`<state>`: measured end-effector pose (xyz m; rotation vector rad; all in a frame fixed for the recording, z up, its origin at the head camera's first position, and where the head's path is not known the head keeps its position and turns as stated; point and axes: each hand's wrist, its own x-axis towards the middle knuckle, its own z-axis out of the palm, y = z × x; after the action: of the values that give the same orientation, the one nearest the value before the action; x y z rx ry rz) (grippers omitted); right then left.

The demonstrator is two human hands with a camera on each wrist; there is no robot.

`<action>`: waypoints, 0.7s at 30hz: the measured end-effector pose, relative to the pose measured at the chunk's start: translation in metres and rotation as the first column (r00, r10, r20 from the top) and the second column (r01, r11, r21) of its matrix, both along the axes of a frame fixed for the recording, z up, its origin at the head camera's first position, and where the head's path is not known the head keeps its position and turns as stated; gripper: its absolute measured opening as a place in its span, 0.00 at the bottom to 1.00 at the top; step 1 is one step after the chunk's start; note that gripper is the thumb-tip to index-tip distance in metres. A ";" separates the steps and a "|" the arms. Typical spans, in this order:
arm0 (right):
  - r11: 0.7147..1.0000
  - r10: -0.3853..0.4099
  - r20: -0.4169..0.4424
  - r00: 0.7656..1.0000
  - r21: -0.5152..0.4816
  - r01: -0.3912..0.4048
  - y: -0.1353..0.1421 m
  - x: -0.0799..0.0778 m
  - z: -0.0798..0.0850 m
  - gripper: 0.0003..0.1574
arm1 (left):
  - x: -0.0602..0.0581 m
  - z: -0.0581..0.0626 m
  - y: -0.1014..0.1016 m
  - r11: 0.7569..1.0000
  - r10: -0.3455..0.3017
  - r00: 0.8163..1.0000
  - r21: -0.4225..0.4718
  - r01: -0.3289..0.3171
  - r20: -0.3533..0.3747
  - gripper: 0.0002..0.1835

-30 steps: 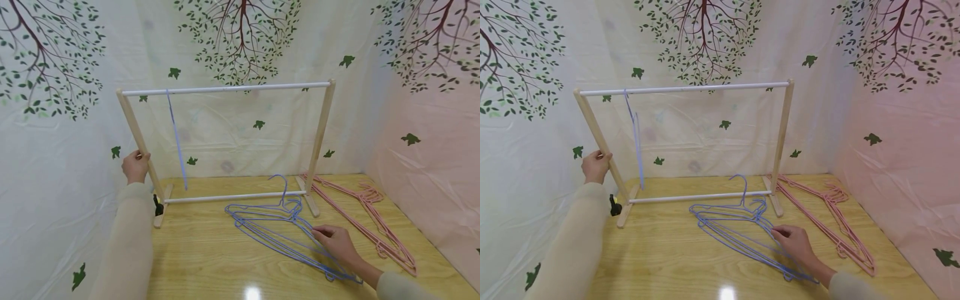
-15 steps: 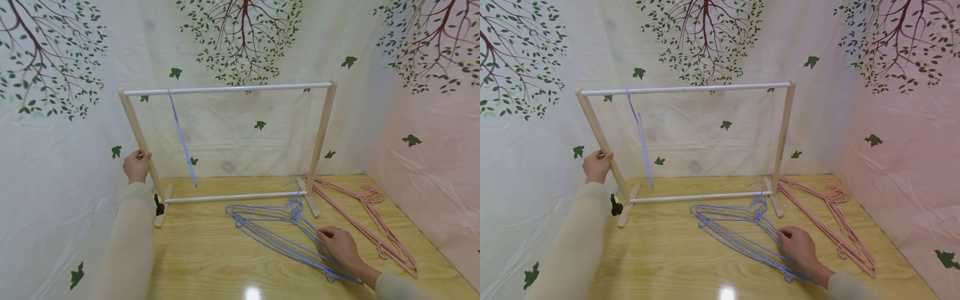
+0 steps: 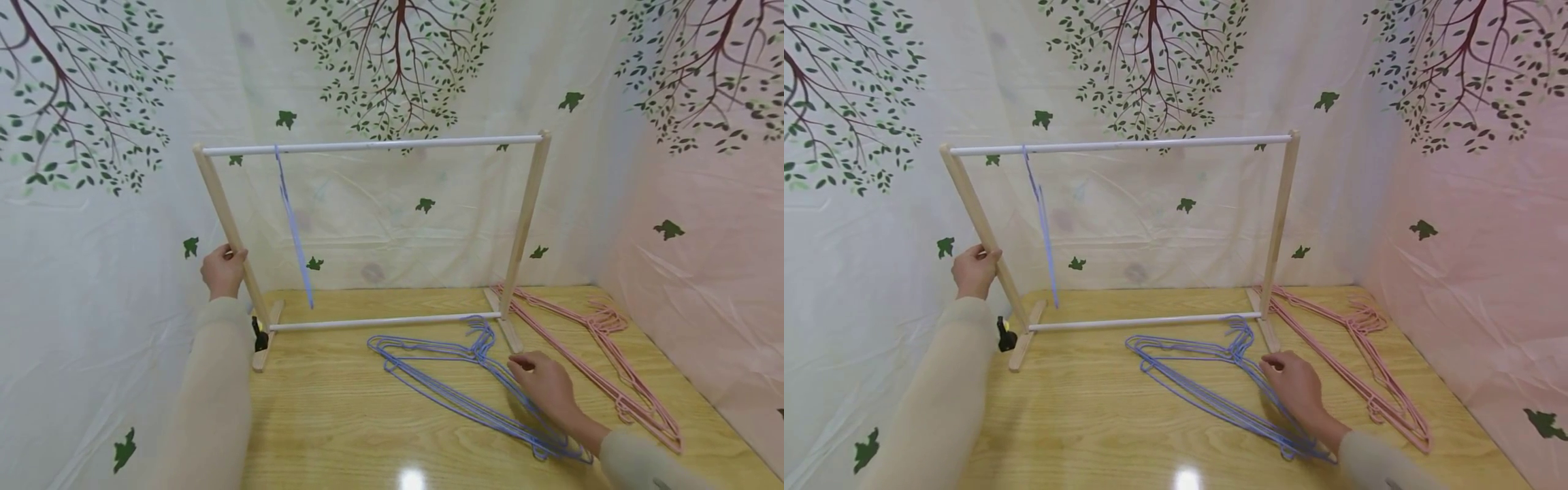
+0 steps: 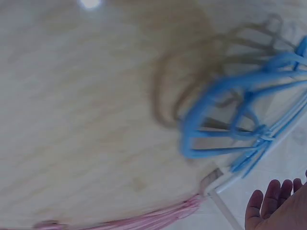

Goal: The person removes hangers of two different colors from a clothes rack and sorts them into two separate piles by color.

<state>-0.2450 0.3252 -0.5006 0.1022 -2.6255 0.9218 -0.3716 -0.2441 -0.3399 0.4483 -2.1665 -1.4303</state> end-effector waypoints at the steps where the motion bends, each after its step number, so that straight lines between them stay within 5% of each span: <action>1: 1.000 0.002 -0.013 1.000 -0.007 -0.002 -0.004 -0.003 0.003 0.15 | 0.000 0.000 0.000 1.000 -0.001 1.000 -0.001 0.001 0.003 0.25; 14: 0.982 0.078 -0.140 0.987 -0.157 -0.100 -0.096 -0.036 0.059 0.14 | 0.004 0.001 0.001 1.000 0.003 1.000 -0.028 -0.003 -0.003 0.25; 21: 0.968 0.122 -0.187 0.975 -0.193 -0.158 -0.158 -0.053 0.110 0.17 | 0.002 0.000 0.001 1.000 0.008 1.000 -0.013 -0.008 -0.007 0.25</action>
<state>-0.2984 0.1676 -0.3911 0.3051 -2.3711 1.1720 -0.3696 -0.2430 -0.3399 0.4460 -2.1654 -1.4102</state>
